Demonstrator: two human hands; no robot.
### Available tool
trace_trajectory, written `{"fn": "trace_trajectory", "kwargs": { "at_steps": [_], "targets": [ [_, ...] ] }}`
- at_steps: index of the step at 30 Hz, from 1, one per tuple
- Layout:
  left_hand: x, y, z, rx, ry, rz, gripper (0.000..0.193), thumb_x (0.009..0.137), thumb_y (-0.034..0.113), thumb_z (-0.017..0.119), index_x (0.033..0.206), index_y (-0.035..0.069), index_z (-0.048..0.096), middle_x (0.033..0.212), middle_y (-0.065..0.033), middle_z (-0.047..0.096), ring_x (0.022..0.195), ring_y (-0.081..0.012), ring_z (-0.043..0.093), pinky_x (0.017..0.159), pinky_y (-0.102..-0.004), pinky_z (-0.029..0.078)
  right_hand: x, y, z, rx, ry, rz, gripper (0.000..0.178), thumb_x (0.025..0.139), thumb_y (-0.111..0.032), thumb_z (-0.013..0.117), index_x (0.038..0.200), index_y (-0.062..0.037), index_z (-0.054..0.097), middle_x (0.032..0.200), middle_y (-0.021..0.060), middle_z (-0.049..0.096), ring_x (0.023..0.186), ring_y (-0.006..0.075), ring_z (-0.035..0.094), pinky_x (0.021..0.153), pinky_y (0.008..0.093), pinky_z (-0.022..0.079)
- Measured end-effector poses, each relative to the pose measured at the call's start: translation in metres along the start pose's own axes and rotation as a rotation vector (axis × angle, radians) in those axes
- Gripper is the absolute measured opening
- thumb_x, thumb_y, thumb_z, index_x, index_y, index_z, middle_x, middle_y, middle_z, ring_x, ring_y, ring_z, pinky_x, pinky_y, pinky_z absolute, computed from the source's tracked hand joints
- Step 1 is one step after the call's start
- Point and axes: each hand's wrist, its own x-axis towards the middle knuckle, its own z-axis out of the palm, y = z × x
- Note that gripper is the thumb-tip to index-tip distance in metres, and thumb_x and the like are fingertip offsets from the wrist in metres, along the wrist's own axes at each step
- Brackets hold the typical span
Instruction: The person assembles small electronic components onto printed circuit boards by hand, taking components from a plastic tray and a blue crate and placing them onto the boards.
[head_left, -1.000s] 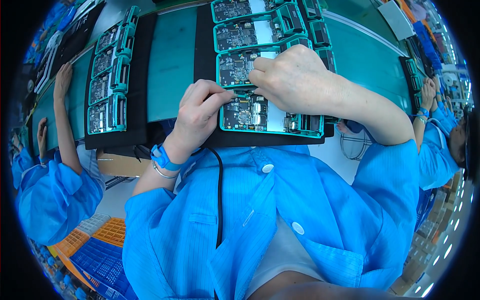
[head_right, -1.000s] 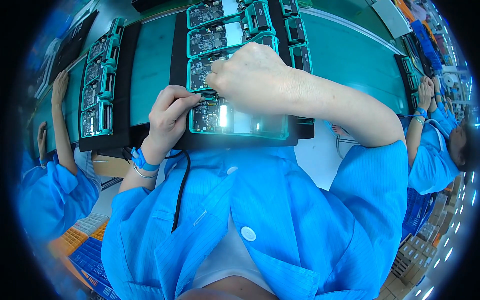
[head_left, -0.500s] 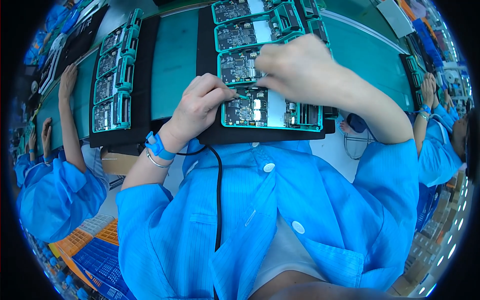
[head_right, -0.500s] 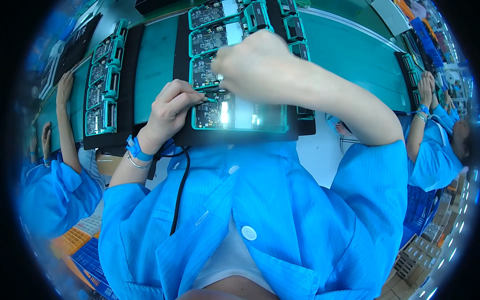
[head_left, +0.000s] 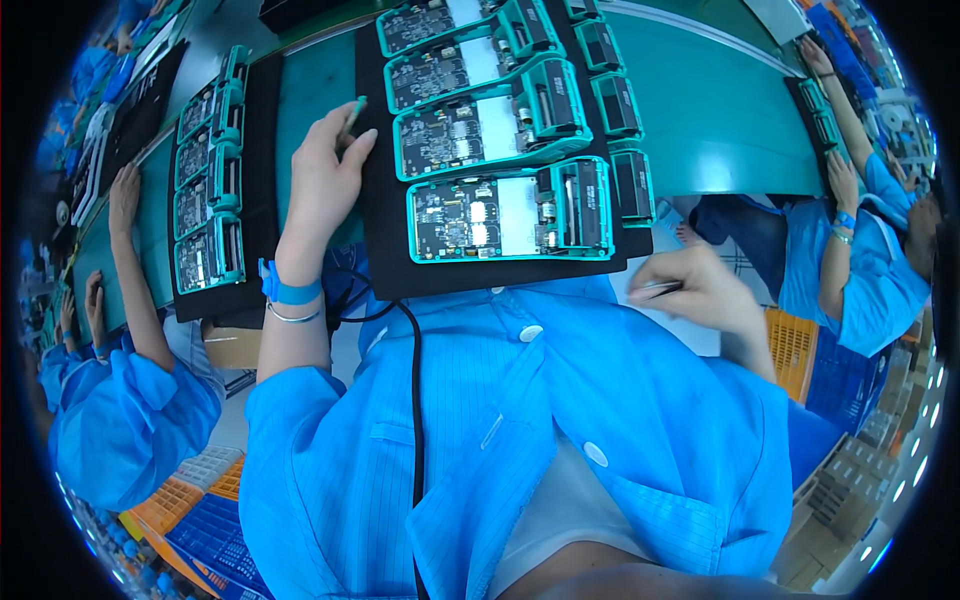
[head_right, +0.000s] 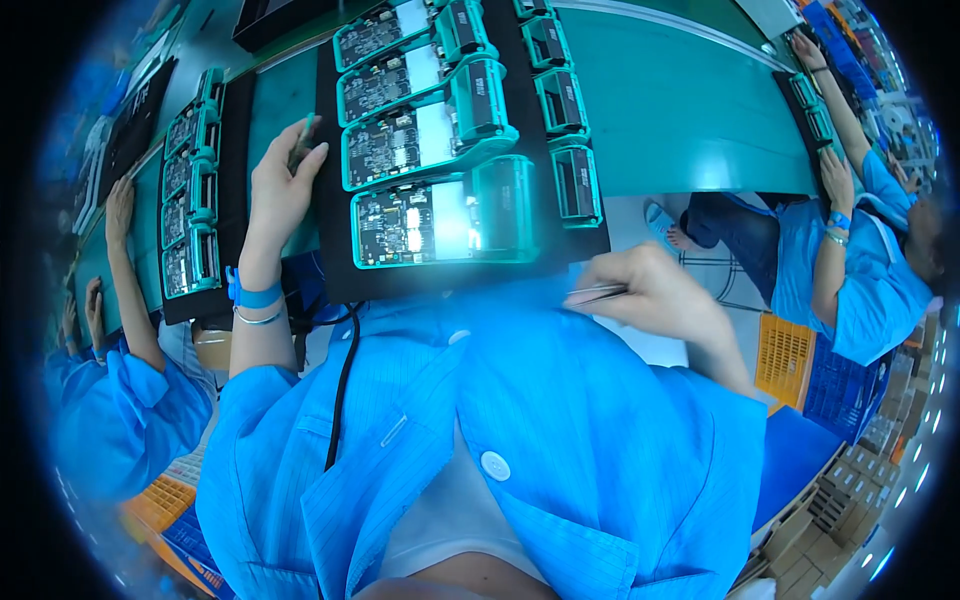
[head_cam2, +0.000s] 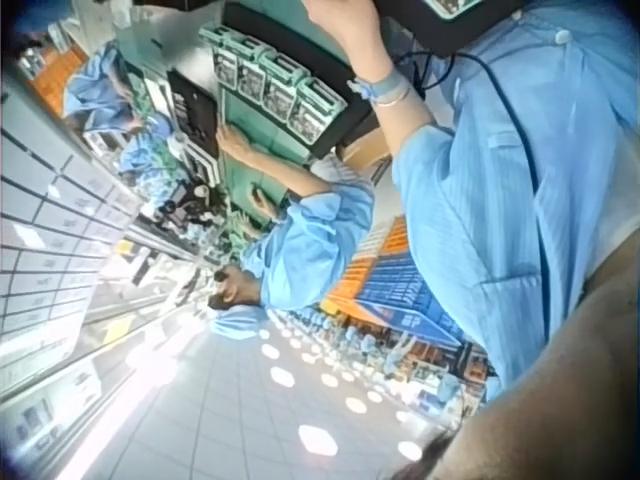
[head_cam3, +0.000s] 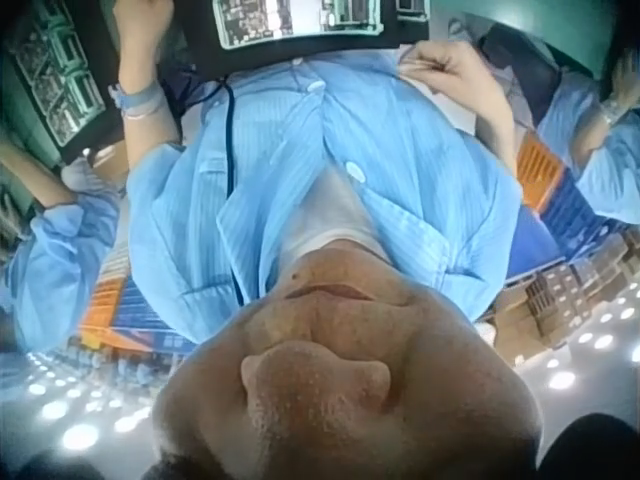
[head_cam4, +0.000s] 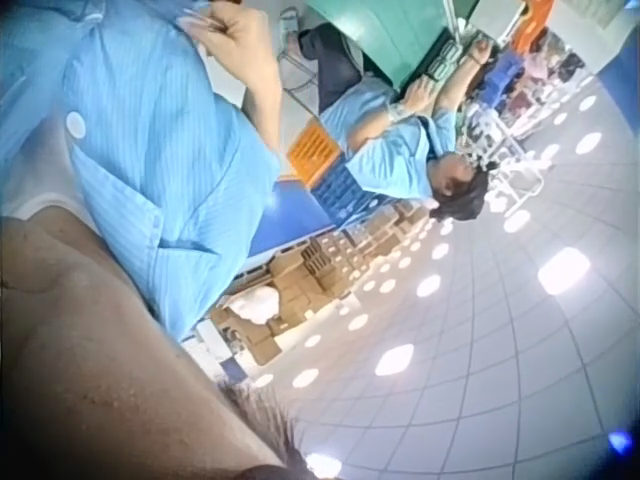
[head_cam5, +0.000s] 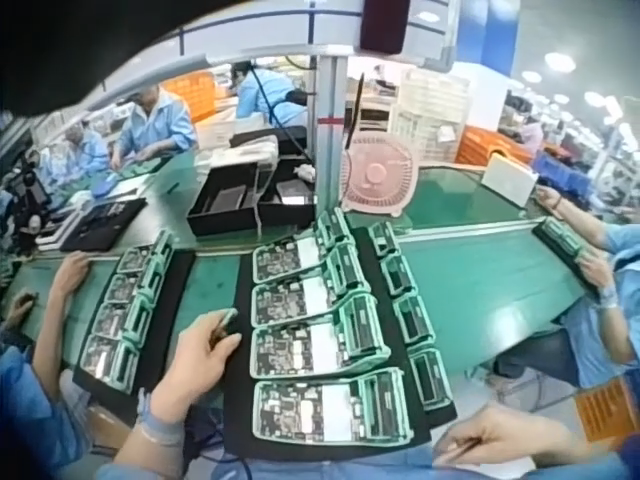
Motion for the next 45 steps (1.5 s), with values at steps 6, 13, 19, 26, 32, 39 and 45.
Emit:
{"fn": "trace_trajectory", "kwargs": {
  "at_steps": [6, 13, 19, 26, 32, 39, 45],
  "targets": [
    [0.031, -0.002, -0.002, -0.475, -0.064, -0.305, 0.061, 0.096, 0.02, 0.074, 0.146, -0.005, 0.049, 0.129, -0.0178, 0.064, 0.116, -0.0201, 0.063, 0.101, -0.0311, 0.049, 0.018, 0.023, 0.05, 0.704, 0.118, 0.106, 0.03, 0.098, -0.028, 0.071, 0.087, -0.0011, 0.066, 0.072, 0.0032, 0.065, 0.05, 0.0037, 0.042, 0.045, 0.0248, 0.028],
    [0.028, -0.007, 0.01, -0.821, 0.005, -0.498, 0.062, 0.098, 0.018, 0.071, 0.144, -0.013, 0.044, 0.131, -0.0177, 0.064, 0.118, -0.0204, 0.063, 0.102, -0.0315, 0.049, 0.032, 0.002, 0.065, 0.509, 0.194, -0.074, 0.024, 0.101, -0.025, 0.065, 0.096, -0.0019, 0.067, 0.074, 0.0048, 0.069, 0.068, 0.0107, 0.062, 0.059, 0.0309, 0.049],
    [0.024, 0.021, 0.0, -0.914, -0.061, -0.244, 0.024, 0.102, 0.01, 0.063, 0.123, -0.001, 0.064, 0.118, -0.0049, 0.071, 0.108, -0.0108, 0.064, 0.096, -0.0261, 0.047, 0.032, 0.004, 0.056, 0.173, 0.317, -0.411, 0.025, 0.094, -0.011, 0.069, 0.114, 0.0025, 0.064, 0.09, 0.0157, 0.072, 0.082, 0.0223, 0.069, 0.074, 0.0381, 0.055],
    [0.015, 0.042, -0.018, -0.946, -0.075, -0.179, 0.022, 0.102, 0.009, 0.062, 0.122, 0.001, 0.064, 0.113, -0.0046, 0.072, 0.1, -0.0093, 0.066, 0.089, -0.0245, 0.051, 0.001, -0.004, 0.032, 0.39, 0.298, -0.302, 0.023, 0.092, -0.011, 0.075, 0.111, 0.0006, 0.068, 0.094, 0.0084, 0.073, 0.087, 0.0146, 0.067, 0.076, 0.0343, 0.054],
    [0.031, 0.067, -0.015, -0.989, -0.226, 0.008, 0.023, 0.102, 0.009, 0.063, 0.123, 0.001, 0.063, 0.115, -0.0031, 0.07, 0.104, -0.0094, 0.065, 0.091, -0.0258, 0.05, -0.022, -0.008, 0.052, 0.369, 0.537, -0.395, 0.013, 0.089, -0.009, 0.078, 0.093, -0.0005, 0.069, 0.066, 0.0011, 0.062, 0.055, 0.006, 0.054, 0.047, 0.0257, 0.037],
    [0.097, 0.079, 0.035, -0.794, -0.415, -0.06, 0.022, 0.094, 0.023, 0.077, 0.103, 0.006, 0.065, 0.086, 0.0044, 0.057, 0.071, -0.0057, 0.043, 0.061, -0.0235, 0.034, -0.016, 0.012, 0.042, 0.467, 0.892, -0.343, 0.015, 0.082, 0.0, 0.071, 0.096, 0.0049, 0.067, 0.064, 0.0044, 0.06, 0.04, 0.0076, 0.045, 0.036, 0.0243, 0.03],
    [0.152, 0.107, 0.114, -0.749, -0.643, -0.119, 0.024, 0.094, 0.016, 0.074, 0.087, 0.003, 0.054, 0.077, -0.0004, 0.052, 0.063, -0.011, 0.038, 0.056, -0.0294, 0.03, -0.001, 0.065, -0.001, 0.391, 1.022, -0.24, 0.004, 0.087, -0.001, 0.065, 0.088, 0.0023, 0.064, 0.061, 0.0003, 0.053, 0.042, 0.0073, 0.043, 0.042, 0.0246, 0.028]
  ]
}}
